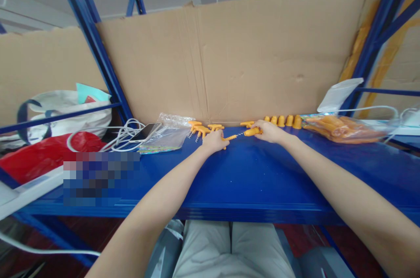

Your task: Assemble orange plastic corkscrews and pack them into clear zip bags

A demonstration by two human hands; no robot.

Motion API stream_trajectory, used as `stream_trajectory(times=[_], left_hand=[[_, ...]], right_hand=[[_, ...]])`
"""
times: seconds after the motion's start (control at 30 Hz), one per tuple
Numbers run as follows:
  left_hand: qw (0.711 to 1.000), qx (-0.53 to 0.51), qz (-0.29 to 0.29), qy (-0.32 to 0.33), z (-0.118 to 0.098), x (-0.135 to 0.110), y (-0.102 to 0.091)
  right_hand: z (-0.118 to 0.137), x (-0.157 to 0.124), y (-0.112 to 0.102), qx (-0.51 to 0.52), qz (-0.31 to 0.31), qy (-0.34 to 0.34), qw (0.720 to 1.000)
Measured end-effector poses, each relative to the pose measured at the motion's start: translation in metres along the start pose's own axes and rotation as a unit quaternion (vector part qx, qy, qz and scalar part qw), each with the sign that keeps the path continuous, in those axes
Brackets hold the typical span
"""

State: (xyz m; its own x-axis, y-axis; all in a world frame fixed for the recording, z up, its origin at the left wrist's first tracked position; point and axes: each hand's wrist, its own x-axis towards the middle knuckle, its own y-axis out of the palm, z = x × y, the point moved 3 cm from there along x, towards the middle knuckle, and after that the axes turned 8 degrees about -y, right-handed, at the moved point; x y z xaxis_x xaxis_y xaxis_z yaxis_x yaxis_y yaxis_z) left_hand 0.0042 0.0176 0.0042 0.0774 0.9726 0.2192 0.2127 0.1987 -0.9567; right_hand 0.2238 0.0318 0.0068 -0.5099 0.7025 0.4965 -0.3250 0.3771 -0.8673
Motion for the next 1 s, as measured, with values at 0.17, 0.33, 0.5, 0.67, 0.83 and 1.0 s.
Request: stream_trajectory(times=[0.17, 0.33, 0.5, 0.67, 0.83, 1.0], left_hand=[[1.000, 0.001, -0.004, 0.004, -0.001, 0.000, 0.000], [1.000, 0.004, -0.013, 0.011, 0.000, 0.002, 0.003], [0.999, -0.001, -0.029, 0.030, -0.002, 0.001, 0.003], [0.996, -0.021, -0.060, 0.064, -0.002, 0.002, 0.003], [0.989, -0.053, -0.083, 0.111, 0.003, 0.009, 0.006], [0.980, -0.070, -0.101, 0.157, 0.003, 0.014, 0.011]], right_hand=[[0.005, -0.002, -0.002, -0.047, 0.021, 0.009, 0.999], [0.004, -0.005, -0.006, -0.092, 0.037, 0.025, 0.995], [0.009, -0.001, 0.001, -0.066, 0.021, -0.025, 0.997], [0.013, 0.005, 0.010, -0.021, -0.010, -0.054, 0.998], [0.010, 0.006, 0.011, 0.037, -0.020, -0.020, 0.999], [0.006, 0.005, 0.012, 0.073, -0.018, -0.011, 0.997]])
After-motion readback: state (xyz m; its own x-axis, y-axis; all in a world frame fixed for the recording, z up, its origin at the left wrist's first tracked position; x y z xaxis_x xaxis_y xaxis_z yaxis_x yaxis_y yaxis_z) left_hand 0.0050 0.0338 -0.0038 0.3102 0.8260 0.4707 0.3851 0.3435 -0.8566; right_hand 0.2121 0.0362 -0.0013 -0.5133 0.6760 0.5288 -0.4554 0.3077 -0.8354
